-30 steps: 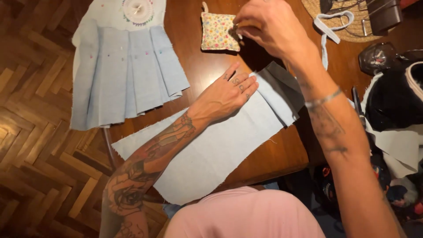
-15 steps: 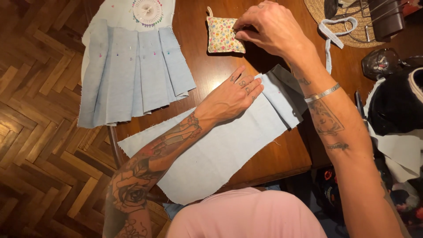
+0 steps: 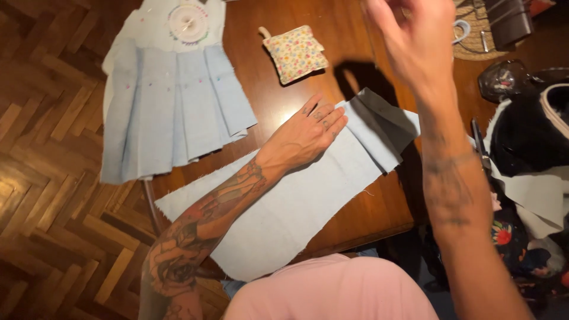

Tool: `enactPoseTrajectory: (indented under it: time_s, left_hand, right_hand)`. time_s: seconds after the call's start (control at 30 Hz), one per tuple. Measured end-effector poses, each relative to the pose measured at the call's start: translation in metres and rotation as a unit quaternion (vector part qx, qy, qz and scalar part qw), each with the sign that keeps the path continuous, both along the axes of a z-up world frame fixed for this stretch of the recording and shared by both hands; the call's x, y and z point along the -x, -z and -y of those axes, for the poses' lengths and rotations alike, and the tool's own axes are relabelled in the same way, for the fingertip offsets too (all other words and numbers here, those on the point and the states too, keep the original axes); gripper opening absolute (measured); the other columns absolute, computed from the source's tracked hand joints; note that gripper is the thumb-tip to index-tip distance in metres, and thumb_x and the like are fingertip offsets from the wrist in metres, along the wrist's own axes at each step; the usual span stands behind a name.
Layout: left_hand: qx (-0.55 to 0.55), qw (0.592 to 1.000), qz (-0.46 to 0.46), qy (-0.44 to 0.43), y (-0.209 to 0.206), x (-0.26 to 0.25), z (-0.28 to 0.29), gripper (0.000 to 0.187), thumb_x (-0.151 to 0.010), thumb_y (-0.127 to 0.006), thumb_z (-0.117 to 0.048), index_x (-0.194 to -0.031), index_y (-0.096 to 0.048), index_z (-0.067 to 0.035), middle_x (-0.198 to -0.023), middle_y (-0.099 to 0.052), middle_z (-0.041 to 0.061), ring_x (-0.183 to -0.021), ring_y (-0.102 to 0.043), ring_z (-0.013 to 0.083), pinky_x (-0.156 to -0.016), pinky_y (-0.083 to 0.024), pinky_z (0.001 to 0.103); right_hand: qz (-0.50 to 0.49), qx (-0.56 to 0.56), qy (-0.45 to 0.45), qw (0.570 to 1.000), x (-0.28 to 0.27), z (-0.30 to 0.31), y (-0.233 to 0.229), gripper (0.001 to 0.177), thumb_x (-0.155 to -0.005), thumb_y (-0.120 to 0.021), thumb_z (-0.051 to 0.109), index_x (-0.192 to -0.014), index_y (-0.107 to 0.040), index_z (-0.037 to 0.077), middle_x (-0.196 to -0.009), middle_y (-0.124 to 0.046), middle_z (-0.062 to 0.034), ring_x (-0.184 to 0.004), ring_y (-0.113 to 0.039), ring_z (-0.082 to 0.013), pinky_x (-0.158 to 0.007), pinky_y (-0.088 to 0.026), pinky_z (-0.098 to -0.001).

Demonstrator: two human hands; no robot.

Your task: The person folds a light blue fabric into pleats on a wooden table and secures the folds with pins. They repeat this process for multiple fabric pieces, arranging them neatly on the table.

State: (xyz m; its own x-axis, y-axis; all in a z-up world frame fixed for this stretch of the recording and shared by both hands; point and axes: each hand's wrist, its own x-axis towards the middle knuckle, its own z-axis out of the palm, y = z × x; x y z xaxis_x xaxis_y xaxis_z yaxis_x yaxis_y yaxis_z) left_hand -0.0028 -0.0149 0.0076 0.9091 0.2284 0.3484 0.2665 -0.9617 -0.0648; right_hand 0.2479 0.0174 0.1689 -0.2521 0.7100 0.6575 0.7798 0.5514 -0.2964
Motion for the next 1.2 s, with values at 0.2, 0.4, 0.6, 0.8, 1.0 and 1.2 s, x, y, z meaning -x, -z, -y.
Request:
enactPoseTrajectory:
  time_s: [0.2, 0.4, 0.6, 0.8, 1.0, 1.2]
  left_hand:
    - [0.038, 0.993, 0.112, 0.004, 0.016, -0.007, 0.003, 0.045, -0.12, -0.065, -0.015, -0.16, -0.076, 0.003, -0.151, -0.085, 0.025, -0.144, -0.076, 0.0417, -0.141, -0.042, 0.068]
    - [0.245, 0.966, 0.05, -0.06, -0.011, -0.027, 0.0, 0.043, -0.126, -0.063, -0.041, -0.135, -0.088, -0.008, -0.145, -0.085, 0.014, -0.139, -0.075, 0.0383, -0.14, -0.044, 0.062]
    - [0.291, 0.935, 0.089, -0.183, -0.036, -0.051, -0.009, 0.03, -0.105, -0.093, -0.041, -0.094, -0.085, -0.014, -0.104, -0.075, 0.006, -0.104, -0.074, 0.0346, -0.098, -0.063, 0.052]
    - [0.309, 0.89, -0.023, -0.335, -0.055, -0.067, 0.002, 0.08, -0.102, -0.099, -0.05, -0.151, -0.065, 0.003, -0.146, -0.065, 0.028, -0.135, -0.069, 0.052, -0.11, -0.061, 0.077]
    - [0.402, 0.871, -0.012, -0.281, -0.07, -0.07, 0.0, 0.054, -0.117, -0.079, -0.028, -0.155, -0.069, 0.01, -0.138, -0.069, 0.029, -0.135, -0.07, 0.0554, -0.116, -0.05, 0.085]
    - [0.541, 0.803, 0.096, -0.229, -0.091, -0.058, 0.0, 0.023, -0.111, -0.087, -0.023, -0.112, -0.069, -0.007, -0.094, -0.079, 0.017, -0.096, -0.086, 0.0522, -0.091, -0.063, 0.064]
  right_hand:
    - [-0.086, 0.158, 0.16, 0.971, 0.028, 0.148, 0.064, 0.009, -0.129, -0.086, 0.015, -0.125, -0.081, 0.008, -0.103, -0.084, -0.0123, -0.101, -0.084, -0.0361, -0.092, -0.067, -0.0492]
    - [-0.122, 0.166, 0.273, 0.94, 0.041, 0.188, 0.103, 0.005, -0.125, -0.082, 0.013, -0.122, -0.081, 0.009, -0.101, -0.084, -0.0122, -0.093, -0.084, -0.0328, -0.081, -0.068, -0.0444]
    - [-0.105, 0.138, 0.25, 0.953, 0.038, 0.185, 0.11, 0.005, -0.124, -0.084, 0.012, -0.119, -0.082, 0.012, -0.101, -0.084, -0.0063, -0.091, -0.084, -0.0294, -0.08, -0.069, -0.0415]
    - [-0.008, 0.117, 0.271, 0.956, 0.042, 0.186, 0.113, 0.008, -0.128, -0.078, 0.014, -0.12, -0.077, 0.013, -0.096, -0.076, -0.0037, -0.089, -0.078, -0.0281, -0.084, -0.066, -0.0375]
    - [0.036, 0.109, 0.274, 0.955, 0.047, 0.185, 0.109, 0.01, -0.131, -0.071, 0.016, -0.122, -0.074, 0.012, -0.097, -0.07, -0.0021, -0.091, -0.076, -0.0259, -0.086, -0.065, -0.0376]
    - [0.038, 0.115, 0.28, 0.952, 0.049, 0.185, 0.109, 0.012, -0.132, -0.069, 0.018, -0.124, -0.075, 0.012, -0.099, -0.068, -0.0025, -0.092, -0.073, -0.0265, -0.088, -0.064, -0.0358]
